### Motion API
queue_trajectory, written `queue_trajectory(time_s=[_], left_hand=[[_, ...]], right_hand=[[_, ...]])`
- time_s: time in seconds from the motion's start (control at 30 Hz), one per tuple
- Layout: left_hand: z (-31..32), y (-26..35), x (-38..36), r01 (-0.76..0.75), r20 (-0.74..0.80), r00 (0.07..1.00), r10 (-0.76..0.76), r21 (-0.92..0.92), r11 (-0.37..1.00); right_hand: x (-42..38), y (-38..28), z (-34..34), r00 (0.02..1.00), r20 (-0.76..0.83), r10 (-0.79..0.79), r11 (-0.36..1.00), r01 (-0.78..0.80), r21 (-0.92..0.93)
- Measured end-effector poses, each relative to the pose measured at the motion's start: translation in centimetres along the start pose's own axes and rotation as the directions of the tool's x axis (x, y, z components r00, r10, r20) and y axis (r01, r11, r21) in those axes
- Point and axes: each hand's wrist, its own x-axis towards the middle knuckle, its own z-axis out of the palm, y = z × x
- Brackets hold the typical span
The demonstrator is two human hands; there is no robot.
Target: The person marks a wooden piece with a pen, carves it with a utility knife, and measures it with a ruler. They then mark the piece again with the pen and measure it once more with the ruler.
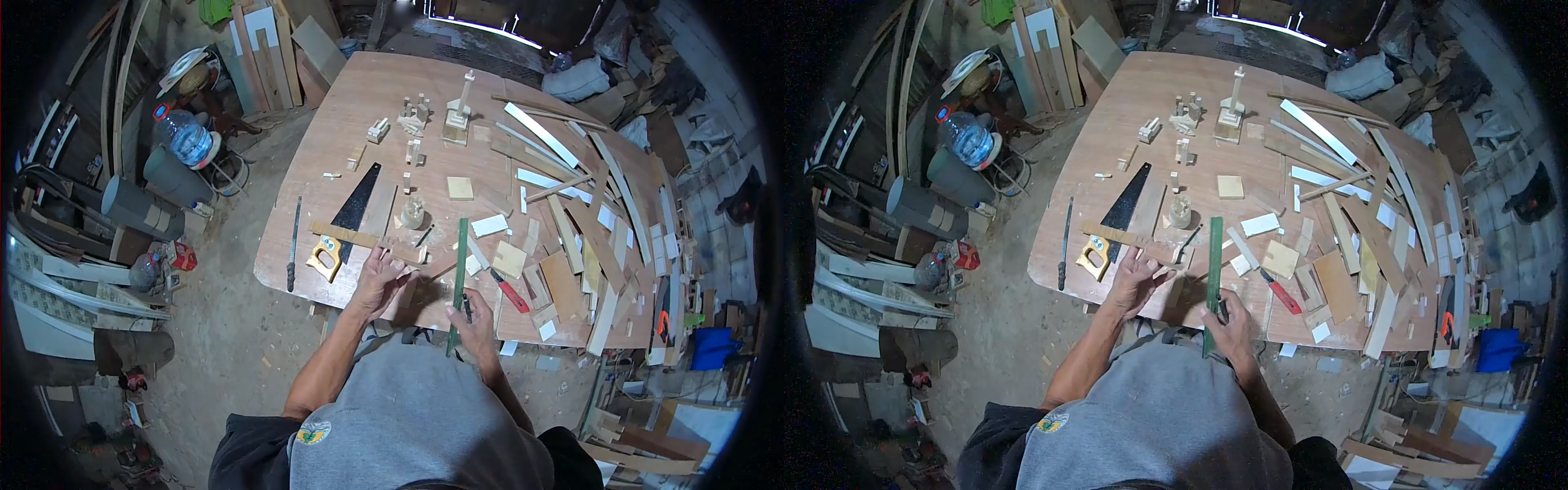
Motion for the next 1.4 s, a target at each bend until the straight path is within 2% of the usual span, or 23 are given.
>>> queue_trajectory(time_s=[0.07,0.1,0.17,0.3,0.43,0.5,0.53,0.6,0.7,0.83,1.03,1.13,1.2,1.3,1.4], left_hand=[[0.2,-0.3,0.4,-0.023,-0.043,0.999,0.028,0.109,0.994],[0.4,-0.5,0.5,-0.031,-0.065,0.997,0.042,0.162,0.986],[1.4,-1.0,0.9,-0.075,-0.046,0.996,0.082,0.147,0.986],[2.1,-1.1,1.4,-0.172,-0.051,0.983,0.177,0.097,0.980],[1.3,-0.6,1.6,-0.168,-0.012,0.985,0.170,0.072,0.983],[0.9,0.0,1.5,-0.100,0.176,0.976,0.126,-0.148,0.984],[1.5,0.3,1.2,-0.105,0.174,0.976,0.131,-0.149,0.983],[3.2,0.8,0.6,-0.074,0.001,0.997,0.075,-0.121,0.990],[3.1,0.6,1.1,-0.132,-0.079,0.989,0.124,-0.110,0.985],[2.7,0.4,1.3,-0.180,-0.115,0.979,0.165,-0.134,0.974],[2.8,0.5,1.0,-0.260,-0.178,0.954,0.243,-0.078,0.962],[2.7,0.5,0.9,-0.267,-0.190,0.947,0.260,-0.013,0.964],[2.7,0.4,0.9,-0.268,-0.234,0.922,0.307,0.184,0.946],[2.6,0.4,0.9,-0.288,-0.282,0.891,0.355,0.254,0.923],[3.0,1.1,0.8,-0.275,-0.301,0.897,0.322,0.190,0.943]], right_hand=[[-0.9,-1.4,0.1,0.994,-0.013,-0.105,0.985,0.103,-0.142],[-1.2,-3.3,0.3,0.994,-0.017,-0.105,0.984,0.101,-0.143],[-1.3,-7.3,0.8,0.990,0.080,-0.112,0.841,0.138,-0.524],[-0.2,-6.0,1.1,0.977,0.104,-0.184,0.765,0.209,-0.610],[0.3,-5.7,0.8,0.979,0.110,-0.171,0.727,0.201,-0.656],[0.5,-5.2,0.7,0.975,0.114,-0.189,0.642,0.210,-0.737],[0.6,-5.3,0.8,0.974,0.119,-0.190,0.640,0.215,-0.737],[0.7,-5.5,1.2,0.969,0.145,-0.198,0.623,0.238,-0.745],[0.5,-6.0,1.9,0.970,0.173,-0.172,0.622,0.243,-0.744],[0.3,-6.2,2.9,0.974,0.184,-0.131,0.578,0.226,-0.784],[0.1,-5.5,3.5,0.968,0.186,-0.168,0.589,0.249,-0.769],[0.0,-5.2,3.3,0.968,0.192,-0.163,0.570,0.252,-0.782],[0.1,-4.4,3.0,0.959,0.193,-0.209,0.589,0.281,-0.758],[0.4,-4.1,2.8,0.955,0.197,-0.221,0.555,0.289,-0.780],[0.6,-4.4,2.5,0.950,0.211,-0.228,0.524,0.303,-0.796]])
